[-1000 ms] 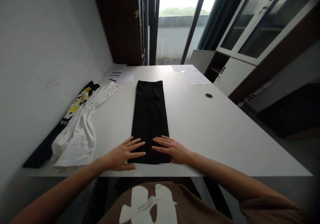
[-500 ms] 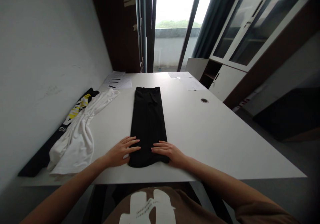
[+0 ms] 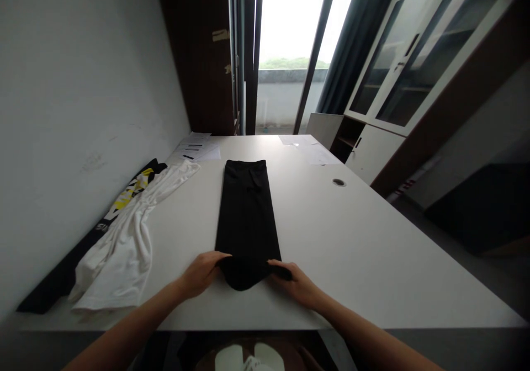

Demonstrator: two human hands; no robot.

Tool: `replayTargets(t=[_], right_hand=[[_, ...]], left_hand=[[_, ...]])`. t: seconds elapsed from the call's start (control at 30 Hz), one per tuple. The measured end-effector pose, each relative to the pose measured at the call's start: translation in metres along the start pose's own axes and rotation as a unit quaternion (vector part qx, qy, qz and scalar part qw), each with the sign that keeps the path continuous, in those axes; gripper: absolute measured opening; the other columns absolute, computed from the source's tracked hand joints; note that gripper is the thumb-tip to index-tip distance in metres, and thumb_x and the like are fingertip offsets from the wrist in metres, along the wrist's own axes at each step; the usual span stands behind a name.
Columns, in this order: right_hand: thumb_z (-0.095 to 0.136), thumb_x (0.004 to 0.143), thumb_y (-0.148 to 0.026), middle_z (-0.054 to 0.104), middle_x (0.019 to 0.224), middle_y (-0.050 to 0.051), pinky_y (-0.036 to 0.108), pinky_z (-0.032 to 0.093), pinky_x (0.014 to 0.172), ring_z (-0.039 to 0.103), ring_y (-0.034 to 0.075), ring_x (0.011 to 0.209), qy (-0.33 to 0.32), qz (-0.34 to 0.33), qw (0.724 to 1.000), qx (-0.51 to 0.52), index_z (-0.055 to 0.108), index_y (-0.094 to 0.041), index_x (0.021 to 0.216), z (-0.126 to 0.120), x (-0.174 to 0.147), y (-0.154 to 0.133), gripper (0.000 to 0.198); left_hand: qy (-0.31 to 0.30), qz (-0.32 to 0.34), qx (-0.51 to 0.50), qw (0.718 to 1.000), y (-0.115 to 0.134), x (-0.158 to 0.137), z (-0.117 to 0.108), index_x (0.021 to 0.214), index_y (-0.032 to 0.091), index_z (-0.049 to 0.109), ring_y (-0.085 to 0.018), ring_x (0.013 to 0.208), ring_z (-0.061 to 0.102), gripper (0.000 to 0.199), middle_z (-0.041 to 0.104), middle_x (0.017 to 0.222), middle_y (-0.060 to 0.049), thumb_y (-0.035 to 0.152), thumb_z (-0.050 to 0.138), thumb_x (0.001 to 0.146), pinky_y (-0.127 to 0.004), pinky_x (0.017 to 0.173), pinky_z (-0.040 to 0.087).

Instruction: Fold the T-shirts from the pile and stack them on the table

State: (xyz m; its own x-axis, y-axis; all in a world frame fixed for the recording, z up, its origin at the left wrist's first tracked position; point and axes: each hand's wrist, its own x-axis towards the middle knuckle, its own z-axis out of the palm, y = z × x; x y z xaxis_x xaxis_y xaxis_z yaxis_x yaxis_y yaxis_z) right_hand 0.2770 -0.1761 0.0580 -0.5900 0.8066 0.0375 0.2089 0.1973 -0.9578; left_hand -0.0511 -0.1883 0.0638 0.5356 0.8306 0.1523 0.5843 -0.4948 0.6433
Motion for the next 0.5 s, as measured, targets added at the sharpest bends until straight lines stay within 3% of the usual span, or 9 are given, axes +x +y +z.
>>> replayTargets(t=[0.07,0.17,0.27,0.37,0.5], right_hand=[[0.062,0.096,-0.047,0.075,0.118,0.004,0.047,0.055,0.1,0.071,0.03,0.107,-0.032,0.008,0.999,-0.008,0.075,-0.03,0.123,-0.003,-0.009,-0.012,0.034],[0.064,0.095,-0.046,0.075,0.116,0.003,0.042,0.053,0.101,0.069,0.028,0.108,-0.078,0.038,0.996,-0.029,0.075,-0.031,0.123,-0.015,-0.025,-0.034,0.034],[0.067,0.093,-0.052,0.075,0.094,0.003,0.035,0.057,0.084,0.068,0.023,0.088,-0.149,0.107,0.983,-0.003,0.078,-0.027,0.113,-0.034,-0.038,-0.055,0.035],[0.072,0.087,-0.06,0.072,0.083,0.003,0.034,0.057,0.077,0.067,0.021,0.079,-0.153,0.151,0.973,0.09,0.078,-0.02,0.102,-0.05,-0.037,-0.068,0.043],[0.075,0.082,-0.067,0.074,0.091,0.009,0.043,0.059,0.086,0.072,0.027,0.091,-0.036,0.156,0.965,0.207,0.076,-0.017,0.101,-0.058,-0.005,-0.071,0.053]], left_hand=[[-0.022,-0.006,-0.025,0.999,0.012,-0.003,-0.005,0.112,0.02,0.068,-0.022,0.1,0.068,0.033,0.074,0.109,-0.008,0.029,0.038,0.103,-0.036,0.096,0.053],[-0.08,-0.009,-0.068,0.994,0.029,-0.011,-0.011,0.088,0.019,0.065,-0.019,0.08,0.062,0.044,0.069,0.087,-0.005,0.044,0.034,0.106,-0.031,0.082,0.051],[-0.122,-0.079,-0.196,0.97,0.04,-0.024,-0.011,0.085,0.018,0.065,-0.019,0.079,0.06,0.054,0.068,0.086,-0.004,0.06,0.038,0.104,-0.03,0.079,0.051],[-0.079,-0.192,-0.385,0.899,0.046,-0.027,-0.005,0.1,0.017,0.071,-0.025,0.097,0.066,0.059,0.073,0.102,-0.007,0.073,0.052,0.094,-0.037,0.092,0.053],[0.006,-0.277,-0.569,0.775,0.054,-0.004,-0.004,0.117,0.018,0.072,-0.031,0.112,0.069,0.066,0.075,0.111,-0.011,0.076,0.057,0.088,-0.046,0.101,0.053]])
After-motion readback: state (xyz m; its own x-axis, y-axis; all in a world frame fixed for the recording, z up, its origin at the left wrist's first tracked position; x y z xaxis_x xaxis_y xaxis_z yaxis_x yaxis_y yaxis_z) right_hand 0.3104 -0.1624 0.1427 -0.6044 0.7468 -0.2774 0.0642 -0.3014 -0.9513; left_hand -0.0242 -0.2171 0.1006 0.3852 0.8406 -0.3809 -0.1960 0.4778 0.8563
